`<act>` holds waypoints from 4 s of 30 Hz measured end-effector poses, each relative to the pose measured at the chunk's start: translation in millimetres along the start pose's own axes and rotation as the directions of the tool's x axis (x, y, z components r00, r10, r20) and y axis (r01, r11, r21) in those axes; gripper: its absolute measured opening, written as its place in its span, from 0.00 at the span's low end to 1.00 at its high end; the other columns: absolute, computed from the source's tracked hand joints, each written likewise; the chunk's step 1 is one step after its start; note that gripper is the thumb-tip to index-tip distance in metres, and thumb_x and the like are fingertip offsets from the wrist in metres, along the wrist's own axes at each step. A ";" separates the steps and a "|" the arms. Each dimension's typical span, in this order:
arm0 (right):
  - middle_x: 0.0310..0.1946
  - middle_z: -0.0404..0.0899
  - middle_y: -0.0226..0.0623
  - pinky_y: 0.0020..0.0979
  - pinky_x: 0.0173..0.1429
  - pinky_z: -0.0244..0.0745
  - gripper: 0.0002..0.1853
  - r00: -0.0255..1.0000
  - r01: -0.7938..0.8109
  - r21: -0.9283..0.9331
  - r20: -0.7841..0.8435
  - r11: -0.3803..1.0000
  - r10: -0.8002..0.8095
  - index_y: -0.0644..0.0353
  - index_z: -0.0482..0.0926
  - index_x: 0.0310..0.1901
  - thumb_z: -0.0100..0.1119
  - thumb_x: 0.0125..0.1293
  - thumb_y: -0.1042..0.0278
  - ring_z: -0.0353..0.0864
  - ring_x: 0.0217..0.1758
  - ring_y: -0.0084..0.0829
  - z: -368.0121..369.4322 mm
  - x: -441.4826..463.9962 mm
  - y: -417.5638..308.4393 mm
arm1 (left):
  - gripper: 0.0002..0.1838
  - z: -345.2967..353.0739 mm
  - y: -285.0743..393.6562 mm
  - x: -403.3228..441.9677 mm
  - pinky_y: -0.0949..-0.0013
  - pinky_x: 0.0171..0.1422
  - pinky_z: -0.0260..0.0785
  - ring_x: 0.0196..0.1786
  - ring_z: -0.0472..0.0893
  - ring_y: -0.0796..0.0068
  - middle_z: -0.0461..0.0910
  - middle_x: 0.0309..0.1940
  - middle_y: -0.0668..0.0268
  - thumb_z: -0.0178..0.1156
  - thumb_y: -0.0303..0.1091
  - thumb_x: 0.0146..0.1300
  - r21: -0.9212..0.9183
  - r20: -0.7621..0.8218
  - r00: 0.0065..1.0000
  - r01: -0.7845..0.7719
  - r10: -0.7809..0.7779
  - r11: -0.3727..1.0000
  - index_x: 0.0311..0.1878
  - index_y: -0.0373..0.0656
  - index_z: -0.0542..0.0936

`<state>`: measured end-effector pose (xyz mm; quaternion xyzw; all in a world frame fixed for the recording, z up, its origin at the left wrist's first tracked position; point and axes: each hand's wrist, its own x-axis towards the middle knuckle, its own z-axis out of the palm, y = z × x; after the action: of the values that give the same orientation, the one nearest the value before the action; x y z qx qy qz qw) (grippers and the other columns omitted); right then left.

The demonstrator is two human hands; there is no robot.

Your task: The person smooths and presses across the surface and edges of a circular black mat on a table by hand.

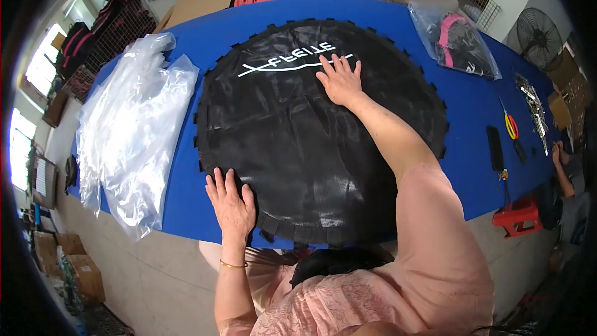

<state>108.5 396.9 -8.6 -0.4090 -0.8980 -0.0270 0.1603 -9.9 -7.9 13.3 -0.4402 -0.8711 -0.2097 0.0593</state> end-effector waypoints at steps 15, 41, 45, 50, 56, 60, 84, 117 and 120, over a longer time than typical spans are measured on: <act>0.84 0.53 0.46 0.67 0.84 0.37 0.32 0.978 0.150 0.046 0.140 0.988 -0.155 0.45 0.53 0.84 0.40 0.84 0.46 0.49 0.87 0.50 -56.7 -118.3 -17.1 | 0.28 8.6 -6.2 -2.4 0.39 0.85 0.48 0.80 0.59 0.30 0.64 0.77 0.39 0.55 0.43 0.75 0.005 -0.068 0.997 -0.038 0.038 0.999 0.72 0.36 0.73; 0.81 0.58 0.47 0.73 0.81 0.42 0.32 0.996 0.083 -0.023 -0.042 0.996 -0.083 0.46 0.60 0.81 0.42 0.83 0.43 0.56 0.84 0.51 16.0 41.1 -8.6 | 0.29 -4.3 5.9 1.5 0.36 0.85 0.47 0.80 0.57 0.27 0.63 0.76 0.36 0.56 0.39 0.73 0.018 0.030 0.999 -0.013 0.012 1.000 0.72 0.32 0.72; 0.81 0.59 0.47 0.74 0.80 0.43 0.32 0.989 0.083 -0.025 -0.120 0.996 -0.086 0.46 0.61 0.81 0.43 0.82 0.42 0.58 0.83 0.51 31.8 58.6 -27.9 | 0.29 -3.5 6.8 1.5 0.36 0.85 0.47 0.80 0.56 0.27 0.62 0.77 0.36 0.56 0.39 0.72 0.024 0.041 0.999 -0.007 0.006 1.000 0.72 0.32 0.71; 0.81 0.60 0.45 0.73 0.80 0.44 0.32 0.982 0.167 0.031 -0.098 0.986 -0.163 0.45 0.62 0.80 0.45 0.81 0.41 0.57 0.84 0.49 33.0 54.8 -78.5 | 0.29 -1.7 5.0 0.1 0.37 0.85 0.46 0.81 0.55 0.28 0.62 0.77 0.37 0.56 0.39 0.72 0.015 0.025 1.000 -0.009 0.008 1.000 0.72 0.33 0.71; 0.82 0.58 0.44 0.72 0.81 0.42 0.33 0.961 0.267 0.057 -0.085 0.962 -0.262 0.46 0.61 0.81 0.44 0.81 0.42 0.55 0.84 0.48 19.3 18.4 -116.8 | 0.29 1.9 2.7 0.3 0.38 0.86 0.46 0.81 0.56 0.30 0.63 0.77 0.38 0.56 0.41 0.73 -0.009 -0.008 1.000 0.000 0.000 1.000 0.72 0.33 0.72; 0.81 0.60 0.45 0.72 0.81 0.41 0.33 0.935 0.350 0.090 -0.096 0.933 -0.341 0.46 0.62 0.80 0.46 0.80 0.42 0.56 0.84 0.50 6.7 -27.1 -137.7 | 0.29 6.4 -1.5 -1.7 0.39 0.86 0.47 0.81 0.57 0.30 0.64 0.76 0.38 0.55 0.42 0.73 -0.006 -0.039 0.999 -0.023 0.022 1.000 0.72 0.34 0.73; 0.84 0.52 0.44 0.67 0.85 0.34 0.32 0.961 0.269 0.081 0.044 0.960 -0.273 0.43 0.56 0.83 0.42 0.83 0.44 0.48 0.87 0.49 -27.3 -66.1 -51.5 | 0.29 5.7 -1.8 -1.9 0.39 0.85 0.48 0.79 0.59 0.30 0.64 0.76 0.38 0.55 0.42 0.75 0.026 -0.032 0.998 -0.046 0.047 0.999 0.72 0.35 0.72; 0.83 0.55 0.48 0.71 0.82 0.37 0.34 0.914 0.400 0.026 0.059 0.916 -0.401 0.44 0.59 0.82 0.46 0.81 0.43 0.51 0.86 0.53 -65.1 -149.0 -46.0 | 0.28 9.9 -7.8 -1.5 0.40 0.86 0.48 0.80 0.59 0.31 0.64 0.77 0.40 0.55 0.42 0.75 0.035 -0.042 0.997 -0.057 0.058 0.998 0.73 0.36 0.72; 0.85 0.50 0.47 0.69 0.84 0.33 0.34 0.902 0.380 0.167 0.148 0.910 -0.404 0.43 0.54 0.84 0.42 0.83 0.43 0.46 0.88 0.54 -77.0 -176.0 -46.8 | 0.28 8.9 -6.9 -0.5 0.41 0.86 0.47 0.80 0.59 0.31 0.64 0.77 0.40 0.55 0.42 0.76 0.031 -0.029 0.998 -0.047 0.048 0.998 0.73 0.37 0.72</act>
<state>202.3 224.2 13.6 -0.2086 -0.9724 0.0385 0.0970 -14.3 -8.1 2.9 -0.4567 -0.8625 -0.2015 0.0838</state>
